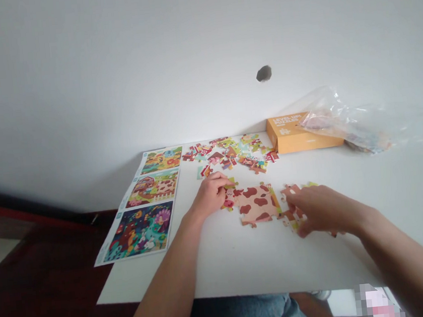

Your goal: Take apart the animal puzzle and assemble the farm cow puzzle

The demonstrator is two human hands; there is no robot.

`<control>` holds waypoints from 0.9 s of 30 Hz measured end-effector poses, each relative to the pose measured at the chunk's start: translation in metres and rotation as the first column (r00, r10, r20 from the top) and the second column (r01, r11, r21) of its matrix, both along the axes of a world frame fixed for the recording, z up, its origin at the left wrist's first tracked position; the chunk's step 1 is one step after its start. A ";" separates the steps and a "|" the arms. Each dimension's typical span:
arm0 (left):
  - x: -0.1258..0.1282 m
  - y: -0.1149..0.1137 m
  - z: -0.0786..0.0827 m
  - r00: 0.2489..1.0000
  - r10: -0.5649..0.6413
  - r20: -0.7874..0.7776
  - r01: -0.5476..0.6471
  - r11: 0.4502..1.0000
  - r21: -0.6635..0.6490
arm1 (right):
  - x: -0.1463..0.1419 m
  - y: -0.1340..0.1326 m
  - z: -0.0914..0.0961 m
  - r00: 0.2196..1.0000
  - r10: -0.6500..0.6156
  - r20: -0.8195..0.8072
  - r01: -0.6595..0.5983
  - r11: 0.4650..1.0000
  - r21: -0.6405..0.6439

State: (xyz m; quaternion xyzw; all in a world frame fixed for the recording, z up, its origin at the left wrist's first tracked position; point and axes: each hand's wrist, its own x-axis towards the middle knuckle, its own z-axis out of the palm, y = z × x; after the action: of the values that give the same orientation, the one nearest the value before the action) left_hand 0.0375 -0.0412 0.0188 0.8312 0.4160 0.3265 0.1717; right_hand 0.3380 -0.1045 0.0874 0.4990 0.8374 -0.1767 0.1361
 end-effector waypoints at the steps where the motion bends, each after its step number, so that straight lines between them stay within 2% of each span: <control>1: 0.000 0.000 0.000 1.000 0.001 0.001 -0.001 1.000 0.003 | -0.001 0.001 0.001 1.000 0.003 -0.017 -0.003 1.000 -0.002; 6: 0.000 0.001 0.000 1.000 -0.013 -0.002 0.013 1.000 0.008 | -0.003 0.004 0.007 0.995 0.084 -0.051 -0.085 0.996 -0.003; 13: -0.001 0.000 -0.001 1.000 0.012 -0.010 -0.013 1.000 -0.027 | -0.003 0.002 0.011 0.990 0.123 -0.064 -0.123 0.992 0.003; 17: -0.001 0.000 0.001 1.000 0.019 -0.009 -0.019 0.999 -0.041 | -0.001 0.003 0.012 0.992 0.057 -0.117 -0.063 0.996 -0.056; 21: 0.000 0.000 0.001 1.000 0.022 -0.011 -0.022 0.998 -0.050 | -0.004 0.001 0.012 0.996 0.008 -0.086 -0.018 0.993 -0.117; 27: 0.000 0.000 0.001 1.000 0.017 -0.008 -0.018 0.999 -0.051 | -0.006 0.000 0.010 0.993 0.034 -0.116 -0.043 0.996 -0.075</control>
State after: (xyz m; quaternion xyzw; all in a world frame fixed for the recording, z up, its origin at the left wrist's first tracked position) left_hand 0.0370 -0.0410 0.0194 0.8241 0.4322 0.3139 0.1884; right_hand 0.3317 -0.1044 0.0973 0.4660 0.8460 -0.2345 0.1105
